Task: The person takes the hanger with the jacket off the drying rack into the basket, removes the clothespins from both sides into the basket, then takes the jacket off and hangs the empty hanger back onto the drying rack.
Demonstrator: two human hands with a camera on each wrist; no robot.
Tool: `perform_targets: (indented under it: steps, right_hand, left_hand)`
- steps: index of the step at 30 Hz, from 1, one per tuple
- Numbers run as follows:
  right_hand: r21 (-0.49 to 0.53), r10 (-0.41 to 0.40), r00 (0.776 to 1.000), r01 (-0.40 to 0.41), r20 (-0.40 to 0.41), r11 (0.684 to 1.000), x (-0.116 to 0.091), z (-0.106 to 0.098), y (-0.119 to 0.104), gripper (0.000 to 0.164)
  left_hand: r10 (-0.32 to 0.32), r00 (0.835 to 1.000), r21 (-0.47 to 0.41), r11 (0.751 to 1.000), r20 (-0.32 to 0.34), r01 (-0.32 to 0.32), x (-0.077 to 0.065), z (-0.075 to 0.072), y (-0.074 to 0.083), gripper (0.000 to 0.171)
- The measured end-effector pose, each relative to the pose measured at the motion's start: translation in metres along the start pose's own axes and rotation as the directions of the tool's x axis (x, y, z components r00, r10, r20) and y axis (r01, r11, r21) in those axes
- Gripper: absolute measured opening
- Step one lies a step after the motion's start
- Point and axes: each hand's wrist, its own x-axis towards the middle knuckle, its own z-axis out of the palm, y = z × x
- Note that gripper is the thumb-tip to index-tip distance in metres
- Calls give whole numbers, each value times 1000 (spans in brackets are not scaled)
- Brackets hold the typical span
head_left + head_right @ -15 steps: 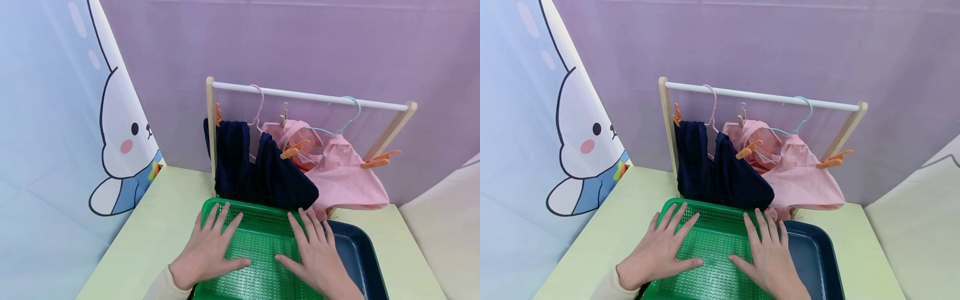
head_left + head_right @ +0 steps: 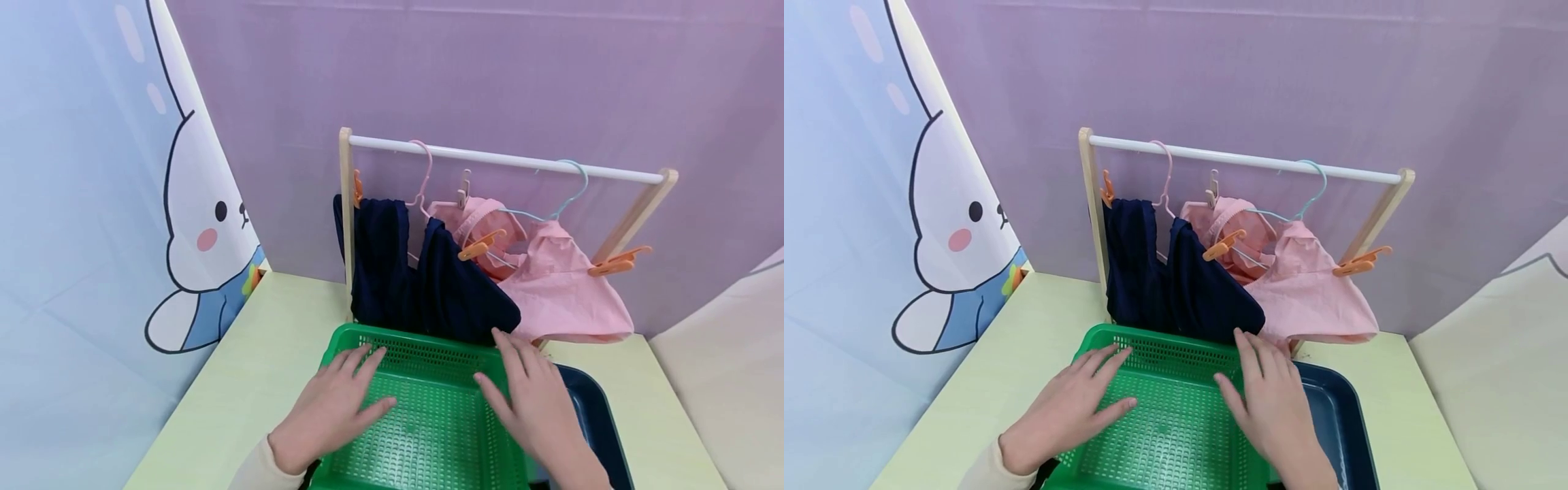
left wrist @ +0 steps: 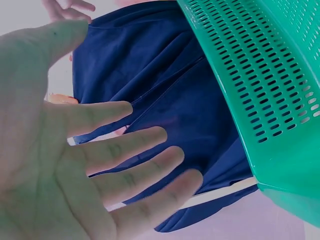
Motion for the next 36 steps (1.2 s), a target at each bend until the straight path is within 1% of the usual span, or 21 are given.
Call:
perform_targets:
  steps: [3, 5, 7, 10, 13, 16, 19, 24, 26, 28, 29, 32, 36]
  right_hand:
    - [23, 8, 994, -5, -106, 1000, 10, -8, 5, 60]
    - [41, 17, 985, -10, -169, 999, 17, -12, 9, 57]
    - [53, 24, 974, -12, -224, 999, 25, -13, 12, 55]
    - [52, 28, 959, -14, -282, 999, 37, -13, 17, 49]
    - [47, 40, 947, -27, -317, 999, 46, -10, 21, 39]
    - [58, 54, 943, -37, -328, 998, 51, -6, 24, 33]
    - [70, 61, 945, -40, -321, 997, 54, -2, 26, 28]
    - [84, 94, 948, -72, -304, 994, 56, 1, 29, 20]
    - [87, 107, 947, -84, -303, 993, 57, 1, 30, 16]
    - [93, 107, 946, -82, -305, 992, 58, 1, 30, 12]
    - [96, 102, 946, -76, -308, 992, 59, 1, 30, 9]
    - [104, 79, 946, -48, -315, 993, 61, 3, 31, 5]
    - [106, 55, 949, -23, -311, 994, 63, 5, 32, 5]
  left_hand:
    - [-15, 1000, -102, 995, -8, 14, -1, 0, -2, 71]
    - [-27, 1000, -170, 985, -2, 26, -1, 0, -3, 69]
    - [-37, 999, -220, 975, 9, 38, -2, 0, -4, 69]
    - [-53, 998, -277, 959, 24, 57, -2, 0, -6, 67]
    - [-71, 997, -319, 945, 35, 78, -2, 1, -8, 66]
    - [-95, 995, -369, 924, 32, 100, -2, 1, -11, 66]
    - [-125, 992, -441, 889, 19, 120, -2, 2, -14, 65]
    - [-161, 987, -557, 818, 20, 145, 0, 2, -20, 64]
    - [-169, 985, -588, 795, 19, 147, 0, 2, -22, 62]
    - [-176, 984, -607, 781, 17, 150, 1, 3, -23, 60]
    - [-178, 984, -610, 778, 14, 149, 1, 3, -23, 59]
    - [-177, 984, -601, 785, 11, 148, 1, 3, -25, 60]
    - [-179, 984, -590, 793, 14, 153, 0, 3, -27, 59]
